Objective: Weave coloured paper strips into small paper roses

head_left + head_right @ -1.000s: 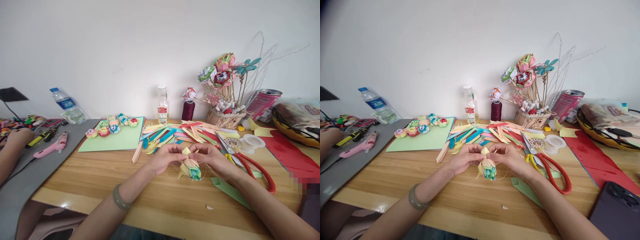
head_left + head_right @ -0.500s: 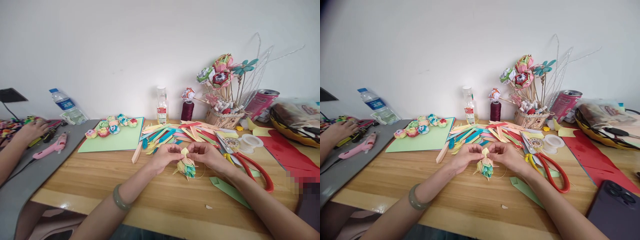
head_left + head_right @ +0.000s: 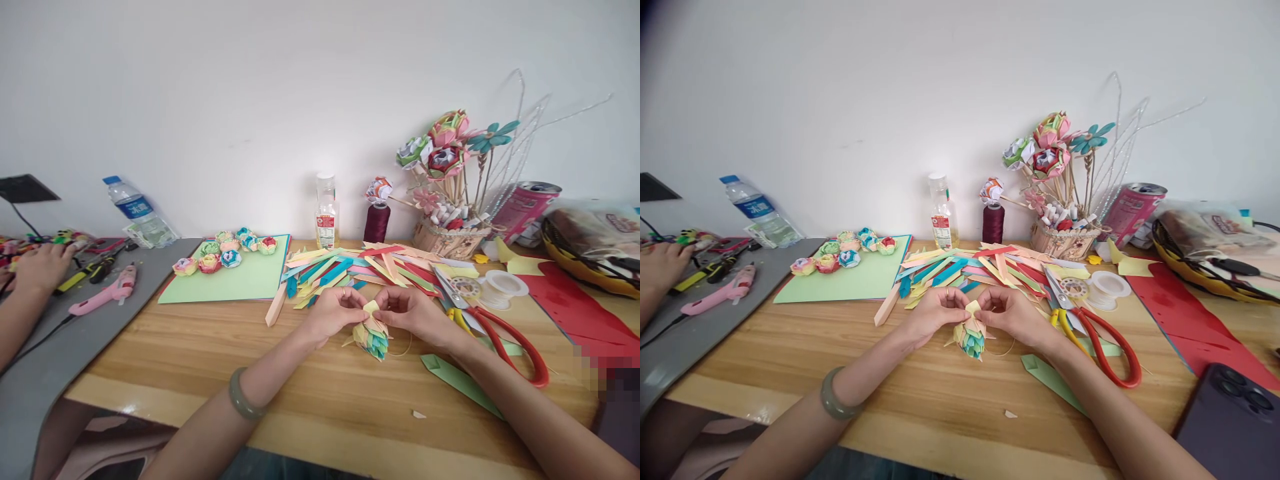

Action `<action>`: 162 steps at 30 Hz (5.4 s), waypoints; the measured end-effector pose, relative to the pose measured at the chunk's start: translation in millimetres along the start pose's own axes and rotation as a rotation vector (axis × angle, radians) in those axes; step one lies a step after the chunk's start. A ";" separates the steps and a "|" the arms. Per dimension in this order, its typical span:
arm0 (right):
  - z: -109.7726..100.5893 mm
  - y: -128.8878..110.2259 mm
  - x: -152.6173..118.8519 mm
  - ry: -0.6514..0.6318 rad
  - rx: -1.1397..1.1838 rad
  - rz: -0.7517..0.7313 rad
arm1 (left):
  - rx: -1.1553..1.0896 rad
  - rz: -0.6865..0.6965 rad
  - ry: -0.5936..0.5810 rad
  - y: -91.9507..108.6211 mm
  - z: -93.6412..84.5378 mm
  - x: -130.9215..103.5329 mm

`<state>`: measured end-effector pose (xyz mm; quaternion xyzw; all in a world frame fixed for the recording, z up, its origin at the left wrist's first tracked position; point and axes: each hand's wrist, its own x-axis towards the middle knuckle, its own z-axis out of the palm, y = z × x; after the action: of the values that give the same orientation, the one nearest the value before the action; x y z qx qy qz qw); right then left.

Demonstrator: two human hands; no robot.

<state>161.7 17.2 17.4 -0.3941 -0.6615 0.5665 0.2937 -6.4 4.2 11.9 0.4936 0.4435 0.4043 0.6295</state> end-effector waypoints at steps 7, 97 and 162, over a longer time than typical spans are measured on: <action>3.1 -0.7 -0.9 0.040 -0.114 -0.051 | 0.097 0.050 0.034 -2.9 -0.6 0.3; 4.1 -10.7 -10.0 0.494 0.032 -0.096 | -0.409 0.105 -0.121 -2.4 -1.6 -1.9; 4.1 -3.6 -5.6 0.141 -0.177 -0.175 | -0.121 -0.109 -0.036 -0.4 -6.4 2.2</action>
<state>160.4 10.1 20.5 -0.3982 -0.7183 0.4491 0.3517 -11.9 7.8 10.4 0.4371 0.4332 0.3864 0.6871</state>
